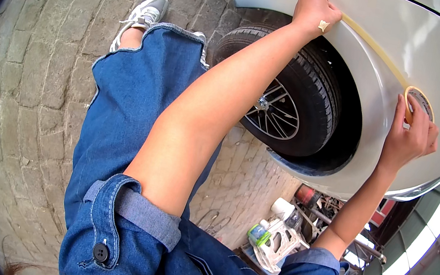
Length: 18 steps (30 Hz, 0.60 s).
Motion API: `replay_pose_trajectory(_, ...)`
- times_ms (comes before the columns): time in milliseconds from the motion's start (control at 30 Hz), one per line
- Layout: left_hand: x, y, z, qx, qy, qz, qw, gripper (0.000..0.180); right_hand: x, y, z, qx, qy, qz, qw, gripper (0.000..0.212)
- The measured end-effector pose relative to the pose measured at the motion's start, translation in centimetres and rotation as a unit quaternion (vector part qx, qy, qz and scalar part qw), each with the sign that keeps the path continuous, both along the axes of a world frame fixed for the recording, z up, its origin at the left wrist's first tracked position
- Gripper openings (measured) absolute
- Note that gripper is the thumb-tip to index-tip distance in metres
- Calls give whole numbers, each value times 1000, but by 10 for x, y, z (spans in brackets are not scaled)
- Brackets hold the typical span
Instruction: The person applies masking tape to the front fender of a white car. They carefully smooth the tape along the curved edge of the wheel arch, ensuring it adheres tightly to the surface. The person uses both hands to unroll and press the tape, working methodically around the vehicle's body panel.
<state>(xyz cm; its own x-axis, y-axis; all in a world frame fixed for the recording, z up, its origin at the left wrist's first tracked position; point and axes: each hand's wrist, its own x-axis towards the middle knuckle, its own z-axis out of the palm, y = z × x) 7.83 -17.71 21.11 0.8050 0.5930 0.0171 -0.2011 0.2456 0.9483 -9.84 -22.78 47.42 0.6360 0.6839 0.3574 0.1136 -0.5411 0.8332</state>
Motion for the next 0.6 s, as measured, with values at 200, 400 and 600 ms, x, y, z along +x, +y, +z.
replay_pose_trajectory(200, -29, 28, 25, -82, -8, -107, 991, 35, -5, -9, 2, 0, -6, -20, 1000, 18)
replay_pose_trajectory(400, -35, 33, 30, -93, -5, -122, 988, 36, -4, -10, 2, 1, -6, -17, 1000, 17)
replay_pose_trajectory(600, -30, 36, 22, -50, 61, -126, 989, 50, -4, -1, 2, -5, 1, -6, 1000, 17)
